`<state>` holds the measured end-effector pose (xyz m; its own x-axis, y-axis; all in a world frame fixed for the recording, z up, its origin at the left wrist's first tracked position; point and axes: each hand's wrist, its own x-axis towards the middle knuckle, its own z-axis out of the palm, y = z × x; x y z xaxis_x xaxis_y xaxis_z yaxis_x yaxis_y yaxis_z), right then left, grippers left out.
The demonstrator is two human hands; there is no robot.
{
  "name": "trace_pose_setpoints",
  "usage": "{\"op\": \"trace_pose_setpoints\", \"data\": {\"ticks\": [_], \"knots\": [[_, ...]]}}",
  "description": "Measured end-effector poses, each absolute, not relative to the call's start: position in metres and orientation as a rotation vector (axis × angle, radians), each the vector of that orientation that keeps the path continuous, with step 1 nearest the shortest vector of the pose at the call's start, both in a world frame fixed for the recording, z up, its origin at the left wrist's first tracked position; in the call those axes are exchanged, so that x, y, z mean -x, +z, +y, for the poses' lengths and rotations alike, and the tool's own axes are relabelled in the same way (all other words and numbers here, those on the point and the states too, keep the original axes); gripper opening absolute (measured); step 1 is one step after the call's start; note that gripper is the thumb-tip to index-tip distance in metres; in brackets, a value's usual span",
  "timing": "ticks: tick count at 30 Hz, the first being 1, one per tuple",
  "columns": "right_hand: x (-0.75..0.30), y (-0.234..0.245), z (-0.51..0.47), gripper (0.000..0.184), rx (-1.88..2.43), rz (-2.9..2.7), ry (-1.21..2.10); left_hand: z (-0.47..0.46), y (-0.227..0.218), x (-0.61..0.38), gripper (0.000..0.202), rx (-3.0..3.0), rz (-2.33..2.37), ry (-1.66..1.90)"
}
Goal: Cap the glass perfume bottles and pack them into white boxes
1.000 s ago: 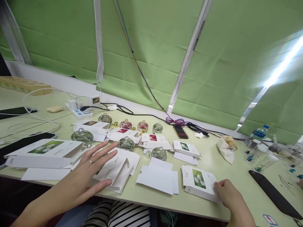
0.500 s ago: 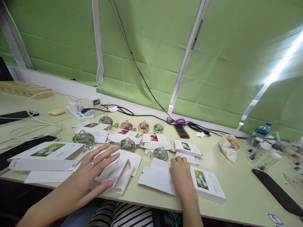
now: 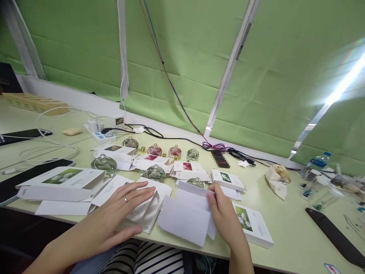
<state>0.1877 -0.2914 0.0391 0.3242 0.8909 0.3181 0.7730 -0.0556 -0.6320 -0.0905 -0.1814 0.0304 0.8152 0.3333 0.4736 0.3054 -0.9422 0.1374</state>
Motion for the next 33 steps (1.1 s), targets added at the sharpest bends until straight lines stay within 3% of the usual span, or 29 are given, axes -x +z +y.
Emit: {"op": "trace_pose_setpoints", "data": {"ticks": [7, 14, 17, 19, 33], "knots": [[-0.160, 0.019, -0.265, 0.020, 1.686, -1.238, 0.411, -0.183, 0.021, 0.088, 0.071, -2.936, 0.465, 0.740], [-0.138, -0.005, -0.244, 0.023, 1.469, -1.259, 0.614, -0.170, 0.019, 0.096, 0.059, -2.934, 0.662, 0.753], [-0.137, -0.013, -0.239, 0.027, 1.337, -1.241, 0.692, -0.168, 0.023, 0.100, 0.072, -2.906, 0.675, 0.674], [-0.136, -0.018, -0.236, 0.029, 1.294, -1.217, 0.711, -0.170, 0.025, 0.100, 0.079, -2.884, 0.646, 0.609], [-0.136, -0.016, -0.238, 0.028, 1.187, -1.290, 0.721, -0.174, 0.027, 0.100, 0.077, -2.952, 0.699, 0.631]]}}
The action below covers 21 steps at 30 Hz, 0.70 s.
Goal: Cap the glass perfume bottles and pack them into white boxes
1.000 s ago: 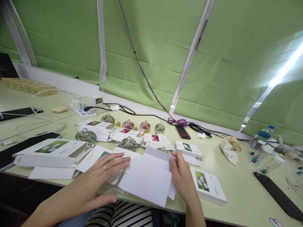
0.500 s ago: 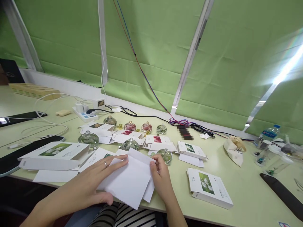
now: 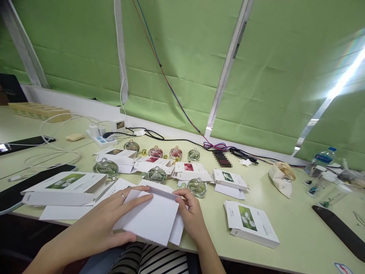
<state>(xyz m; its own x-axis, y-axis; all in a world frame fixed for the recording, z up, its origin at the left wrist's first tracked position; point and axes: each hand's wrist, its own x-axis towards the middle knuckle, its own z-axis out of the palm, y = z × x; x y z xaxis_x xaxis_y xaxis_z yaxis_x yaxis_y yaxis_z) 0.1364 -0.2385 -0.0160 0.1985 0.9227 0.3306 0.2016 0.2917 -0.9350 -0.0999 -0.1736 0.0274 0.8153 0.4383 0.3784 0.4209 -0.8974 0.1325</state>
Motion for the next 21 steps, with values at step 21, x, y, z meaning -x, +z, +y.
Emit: {"op": "trace_pose_setpoints", "data": {"ticks": [21], "knots": [[-0.142, -0.024, -0.239, 0.021, 1.031, -1.391, 0.575, -0.176, 0.022, 0.095, 0.075, -2.911, 0.697, 0.664]]}}
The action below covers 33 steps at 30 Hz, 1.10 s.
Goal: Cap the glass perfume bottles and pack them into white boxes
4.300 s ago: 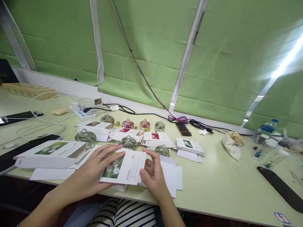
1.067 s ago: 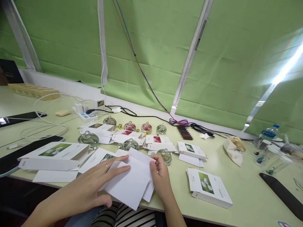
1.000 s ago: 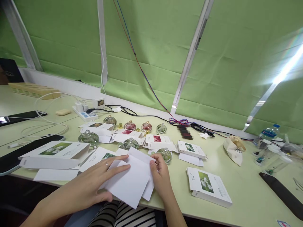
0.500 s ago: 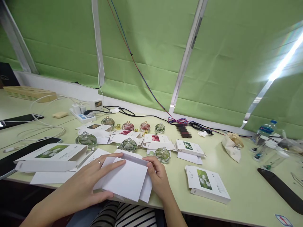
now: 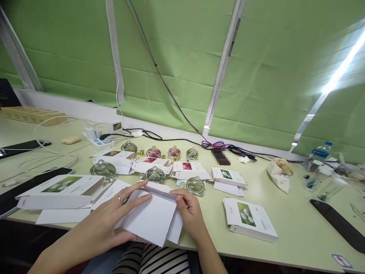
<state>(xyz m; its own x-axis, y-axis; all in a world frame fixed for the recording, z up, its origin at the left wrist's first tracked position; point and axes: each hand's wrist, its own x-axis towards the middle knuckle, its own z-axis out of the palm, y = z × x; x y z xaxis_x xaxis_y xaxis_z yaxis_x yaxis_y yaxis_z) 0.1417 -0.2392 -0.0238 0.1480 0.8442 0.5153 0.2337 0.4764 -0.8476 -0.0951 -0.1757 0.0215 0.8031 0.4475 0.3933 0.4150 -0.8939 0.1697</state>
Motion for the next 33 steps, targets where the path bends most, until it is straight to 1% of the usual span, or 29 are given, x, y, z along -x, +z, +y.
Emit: {"op": "trace_pose_setpoints", "data": {"ticks": [8, 18, 25, 30, 33], "knots": [[-0.1384, -0.0202, -0.2400, 0.024, 0.964, -1.466, 0.586, -0.1731, 0.0186, 0.0957, 0.073, -2.875, 0.714, 0.729], [-0.1386, -0.0214, -0.2406, 0.027, 0.926, -1.478, 0.578, -0.1743, 0.0154, 0.0971, 0.078, -2.847, 0.760, 0.712], [-0.1380, -0.0194, -0.2417, 0.023, 0.953, -1.469, 0.619, -0.1758, 0.0173, 0.0978, 0.079, -2.848, 0.767, 0.696], [-0.1387, -0.0216, -0.2424, 0.038, 0.806, -1.250, 0.796, -0.1752, 0.0182, 0.0968, 0.077, -2.804, 0.777, 0.711], [-0.1386, -0.0220, -0.2437, 0.035, 0.735, -1.176, 0.906, -0.1747, 0.0173, 0.0971, 0.077, -2.789, 0.795, 0.747]]}}
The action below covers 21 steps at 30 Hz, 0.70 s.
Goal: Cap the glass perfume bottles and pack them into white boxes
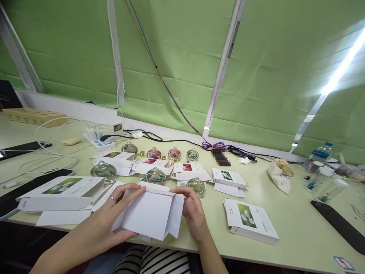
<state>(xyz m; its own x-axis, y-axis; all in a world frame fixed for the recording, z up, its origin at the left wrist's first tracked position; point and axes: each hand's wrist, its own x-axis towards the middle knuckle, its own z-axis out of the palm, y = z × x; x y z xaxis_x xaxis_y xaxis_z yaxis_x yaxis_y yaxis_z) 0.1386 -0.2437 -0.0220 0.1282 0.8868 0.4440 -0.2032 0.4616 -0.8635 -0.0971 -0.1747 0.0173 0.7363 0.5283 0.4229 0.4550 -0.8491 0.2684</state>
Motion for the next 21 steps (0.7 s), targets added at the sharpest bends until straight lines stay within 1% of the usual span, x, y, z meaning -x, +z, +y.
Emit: {"op": "trace_pose_setpoints", "data": {"ticks": [2, 10, 21], "knots": [[-0.1384, -0.0210, -0.2445, 0.033, 0.749, -1.194, 0.926, -0.1749, 0.0168, 0.0975, 0.078, -2.784, 0.794, 0.761], [-0.1386, -0.0183, -0.2437, 0.041, 0.753, -1.336, 0.887, -0.1778, 0.0169, 0.0971, 0.077, -2.748, 0.816, 0.750], [-0.1374, -0.0218, -0.2430, 0.039, 0.749, -1.315, 0.951, -0.1808, 0.0194, 0.0957, 0.076, -2.782, 0.787, 0.726]]}}
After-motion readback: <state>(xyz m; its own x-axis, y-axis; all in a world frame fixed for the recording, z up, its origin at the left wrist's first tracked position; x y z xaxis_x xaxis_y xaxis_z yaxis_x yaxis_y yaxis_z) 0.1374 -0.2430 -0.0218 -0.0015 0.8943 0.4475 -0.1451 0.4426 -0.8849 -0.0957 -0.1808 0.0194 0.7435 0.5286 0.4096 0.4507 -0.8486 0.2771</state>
